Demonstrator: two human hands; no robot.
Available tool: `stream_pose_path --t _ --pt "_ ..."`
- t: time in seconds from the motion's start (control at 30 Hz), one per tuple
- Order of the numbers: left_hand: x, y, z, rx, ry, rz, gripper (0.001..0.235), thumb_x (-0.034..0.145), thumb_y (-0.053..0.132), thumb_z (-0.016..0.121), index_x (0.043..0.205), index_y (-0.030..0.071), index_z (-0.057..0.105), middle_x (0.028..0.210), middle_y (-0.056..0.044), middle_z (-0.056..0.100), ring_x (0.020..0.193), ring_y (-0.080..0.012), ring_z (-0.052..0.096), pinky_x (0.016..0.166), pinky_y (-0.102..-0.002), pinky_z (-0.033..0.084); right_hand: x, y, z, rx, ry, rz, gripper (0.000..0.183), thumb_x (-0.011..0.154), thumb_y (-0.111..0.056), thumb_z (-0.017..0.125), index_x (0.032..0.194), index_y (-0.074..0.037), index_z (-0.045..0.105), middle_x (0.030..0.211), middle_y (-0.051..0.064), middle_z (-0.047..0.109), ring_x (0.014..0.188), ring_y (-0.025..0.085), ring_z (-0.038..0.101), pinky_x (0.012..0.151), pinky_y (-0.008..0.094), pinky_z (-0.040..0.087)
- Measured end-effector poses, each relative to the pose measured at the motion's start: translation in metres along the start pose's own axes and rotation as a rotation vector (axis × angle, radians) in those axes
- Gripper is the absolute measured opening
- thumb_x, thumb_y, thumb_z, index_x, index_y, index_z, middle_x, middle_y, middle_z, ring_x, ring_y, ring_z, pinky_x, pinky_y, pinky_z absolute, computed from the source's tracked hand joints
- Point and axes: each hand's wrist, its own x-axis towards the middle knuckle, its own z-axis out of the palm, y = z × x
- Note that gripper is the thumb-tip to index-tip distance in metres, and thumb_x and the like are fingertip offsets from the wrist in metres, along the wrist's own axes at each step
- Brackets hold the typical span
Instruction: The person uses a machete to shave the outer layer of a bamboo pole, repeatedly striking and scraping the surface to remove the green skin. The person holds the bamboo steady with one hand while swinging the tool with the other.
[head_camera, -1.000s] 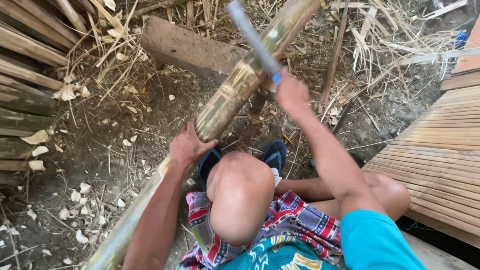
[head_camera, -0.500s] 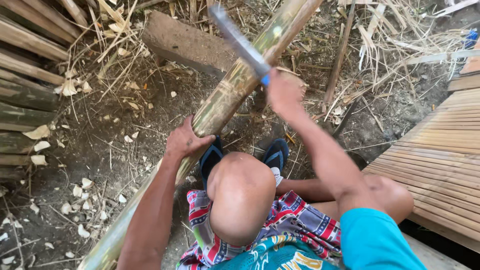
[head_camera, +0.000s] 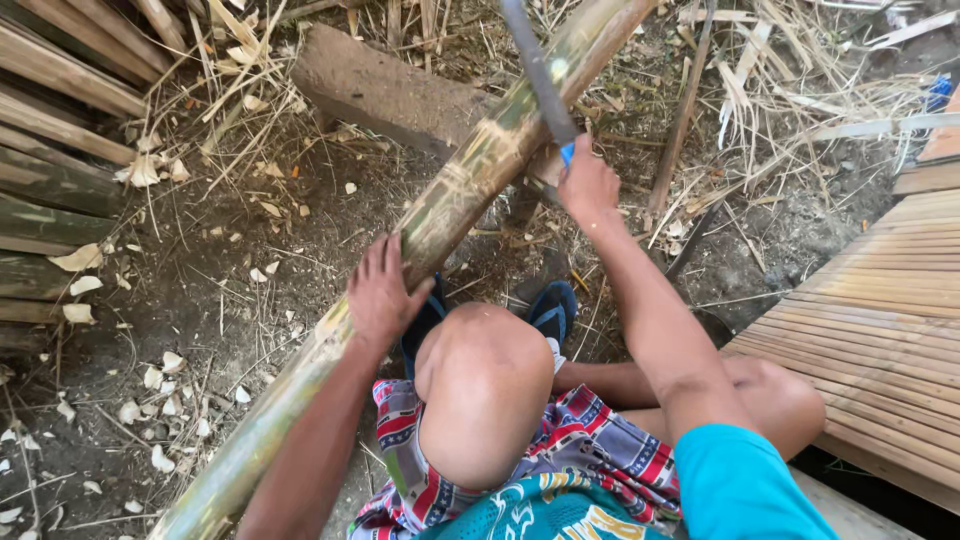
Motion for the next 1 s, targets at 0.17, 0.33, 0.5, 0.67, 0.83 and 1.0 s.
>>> stream_pose_path --t 0.17,0.33,0.5,0.67,0.83,1.0 --pt "0.001 0.012 0.003 -0.012 -0.138 -0.189 0.120 0.067 0.061 0.085 0.158 0.012 0.023 0.151 -0.018 0.039 0.139 -0.0385 0.044 0.109 -0.060 0.035 -0.022 -0.032 0.014 0.045 -0.099 0.039 0.038 0.093 -0.013 0.063 0.122 0.002 0.044 0.083 0.024 0.071 0.075 0.045 0.071 0.072 0.058 0.055" --pt "0.020 0.006 -0.022 -0.121 -0.268 -0.283 0.116 0.068 0.062 0.085 0.153 0.006 0.030 0.142 -0.023 0.051 0.130 -0.0414 0.053 0.110 -0.055 0.043 -0.048 -0.063 0.026 0.005 -0.187 -0.203 0.030 0.094 -0.011 0.058 0.118 0.002 0.046 0.086 0.022 0.070 0.073 0.042 0.072 0.065 0.058 0.055" --pt "0.024 0.000 -0.029 -0.124 -0.337 -0.261 0.108 0.069 0.067 0.083 0.143 0.001 0.040 0.140 -0.024 0.055 0.126 -0.0419 0.058 0.101 -0.052 0.053 -0.060 -0.049 0.045 -0.229 -0.187 -0.615 0.037 0.089 -0.005 0.048 0.124 0.004 0.046 0.087 0.025 0.068 0.067 0.038 0.072 0.049 0.052 0.055" --pt "0.027 -0.001 -0.031 -0.096 -0.306 -0.252 0.117 0.067 0.066 0.083 0.150 0.002 0.032 0.136 -0.026 0.053 0.121 -0.0425 0.058 0.095 -0.053 0.053 0.010 -0.048 -0.029 0.022 -0.009 -0.016 0.031 0.092 -0.014 0.058 0.118 -0.001 0.049 0.075 0.019 0.067 0.069 0.039 0.067 0.062 0.052 0.052" --pt "0.034 -0.006 -0.049 -0.142 -0.404 -0.282 0.114 0.068 0.066 0.081 0.152 0.004 0.035 0.129 -0.025 0.061 0.113 -0.0397 0.067 0.093 -0.050 0.057 -0.033 -0.057 0.028 0.046 -0.344 -0.162 0.026 0.097 -0.006 0.052 0.120 0.003 0.046 0.074 0.015 0.068 0.063 0.033 0.071 0.052 0.054 0.056" --pt "0.038 -0.013 -0.051 -0.230 -0.329 -0.258 0.112 0.065 0.065 0.082 0.150 0.006 0.039 0.127 -0.025 0.065 0.110 -0.0408 0.068 0.091 -0.051 0.056 -0.040 -0.041 0.050 -0.383 -0.006 -0.701 0.029 0.080 -0.011 0.058 0.105 0.003 0.051 0.084 0.023 0.069 0.067 0.033 0.069 0.052 0.053 0.054"
